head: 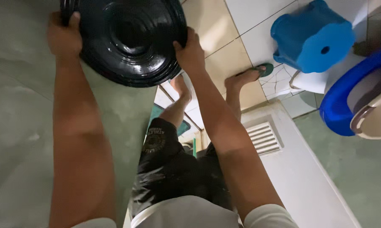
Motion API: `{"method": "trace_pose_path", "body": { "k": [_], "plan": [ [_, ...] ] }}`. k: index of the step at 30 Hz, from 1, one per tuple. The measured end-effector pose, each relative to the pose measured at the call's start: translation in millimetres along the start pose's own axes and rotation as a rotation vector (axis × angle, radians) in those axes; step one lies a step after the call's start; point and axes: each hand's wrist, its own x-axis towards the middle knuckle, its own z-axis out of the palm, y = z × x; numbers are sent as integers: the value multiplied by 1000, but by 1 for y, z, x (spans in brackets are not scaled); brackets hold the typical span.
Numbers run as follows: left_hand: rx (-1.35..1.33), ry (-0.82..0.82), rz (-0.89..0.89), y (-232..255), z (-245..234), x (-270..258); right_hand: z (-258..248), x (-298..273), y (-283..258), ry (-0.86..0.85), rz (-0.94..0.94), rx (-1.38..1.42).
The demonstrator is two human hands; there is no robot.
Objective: The person moves laundry and plastic buckets aside, then cleans the tiled floor using a mop.
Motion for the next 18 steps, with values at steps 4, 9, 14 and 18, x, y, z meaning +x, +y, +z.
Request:
{"method": "trace_pose_path", "body": {
  "k": [4, 9, 14, 18],
  "plan": [
    [327, 261, 302, 44, -18, -6, -26, -12, 52, -135, 12, 198],
    [265, 80, 442, 173, -23, -75, -108, -54, 203, -174, 339, 767],
    [294, -73, 570, 306, 12, -145, -263, -144, 334, 148, 327, 1284],
    [141, -123, 705, 386, 75, -194, -373, -184, 393, 648, 506, 1648]
  ]
}}
